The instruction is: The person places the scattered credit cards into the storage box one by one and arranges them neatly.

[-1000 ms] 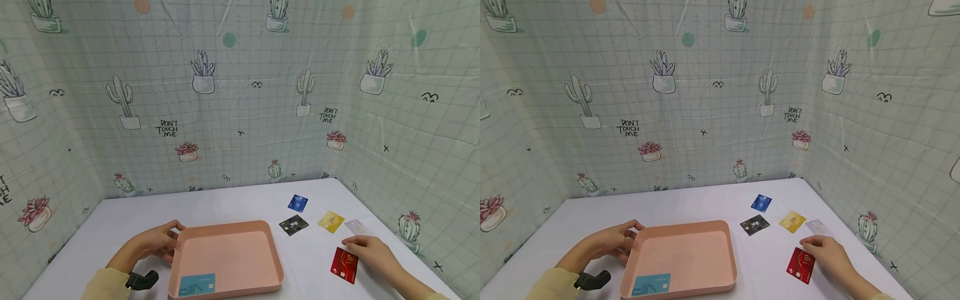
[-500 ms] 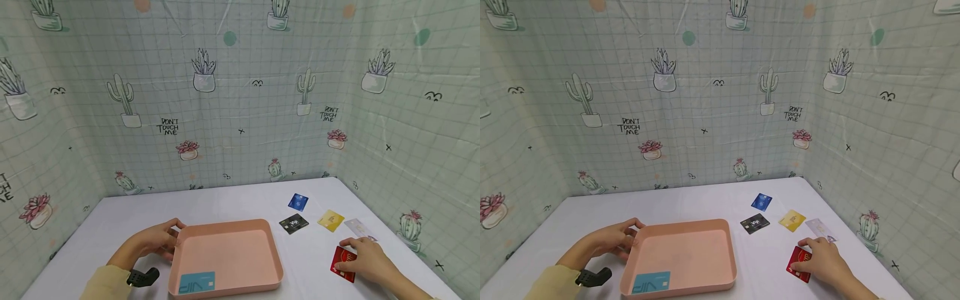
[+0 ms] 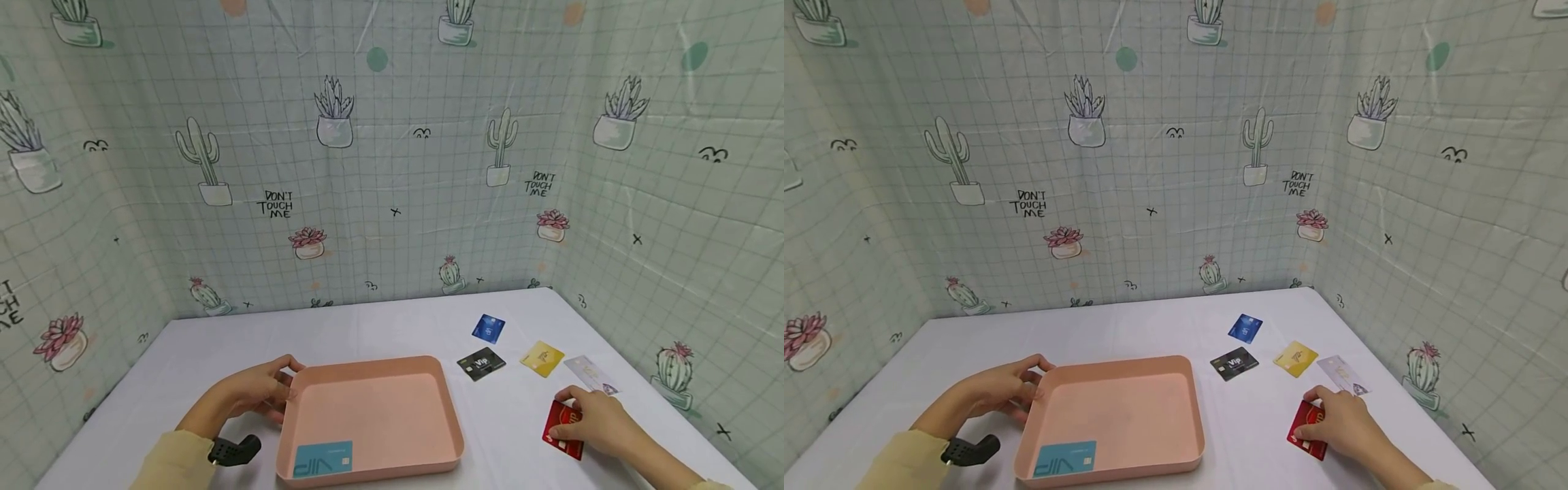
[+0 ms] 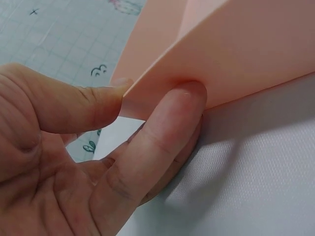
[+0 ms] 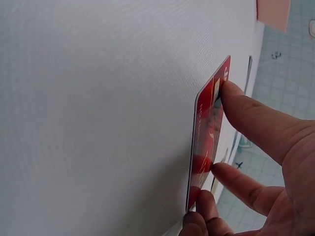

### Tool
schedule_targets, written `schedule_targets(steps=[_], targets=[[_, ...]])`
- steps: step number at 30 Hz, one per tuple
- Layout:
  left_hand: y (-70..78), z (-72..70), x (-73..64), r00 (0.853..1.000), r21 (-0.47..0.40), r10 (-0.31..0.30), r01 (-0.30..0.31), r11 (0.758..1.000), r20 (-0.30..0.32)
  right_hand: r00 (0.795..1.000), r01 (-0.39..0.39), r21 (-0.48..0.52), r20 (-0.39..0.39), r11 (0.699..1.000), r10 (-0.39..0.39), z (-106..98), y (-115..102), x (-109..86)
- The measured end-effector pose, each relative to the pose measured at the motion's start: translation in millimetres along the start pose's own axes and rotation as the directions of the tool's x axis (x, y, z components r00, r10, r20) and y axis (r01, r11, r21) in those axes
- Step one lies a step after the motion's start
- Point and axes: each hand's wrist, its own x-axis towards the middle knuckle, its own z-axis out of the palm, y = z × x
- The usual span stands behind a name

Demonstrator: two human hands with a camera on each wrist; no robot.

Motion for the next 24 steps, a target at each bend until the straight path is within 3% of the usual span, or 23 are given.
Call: schedule_targets(steps=[9,16,24], targets=[[1.6,-2.1,0.4,1.0,-0.009,0.007,-0.006,1.0,0.019,0.995,-0.084,0.045,0.061,0.995,0.081,0.2,1.9,3.4],[0.3,-2.3,0.4,0.999,-0.031,0.018,-0.017,0.999,0.037,0.999,-0.048,-0.006,0.007,0.999,0.048,1.1,4.3,0.2],[-1.6,-0.5,0.9,1.0,-0.036,0.009,-0.008,0.999,0.018,0.999,-0.042,0.025,-0.022,0.999,0.043,0.5,3.8,-0.6]])
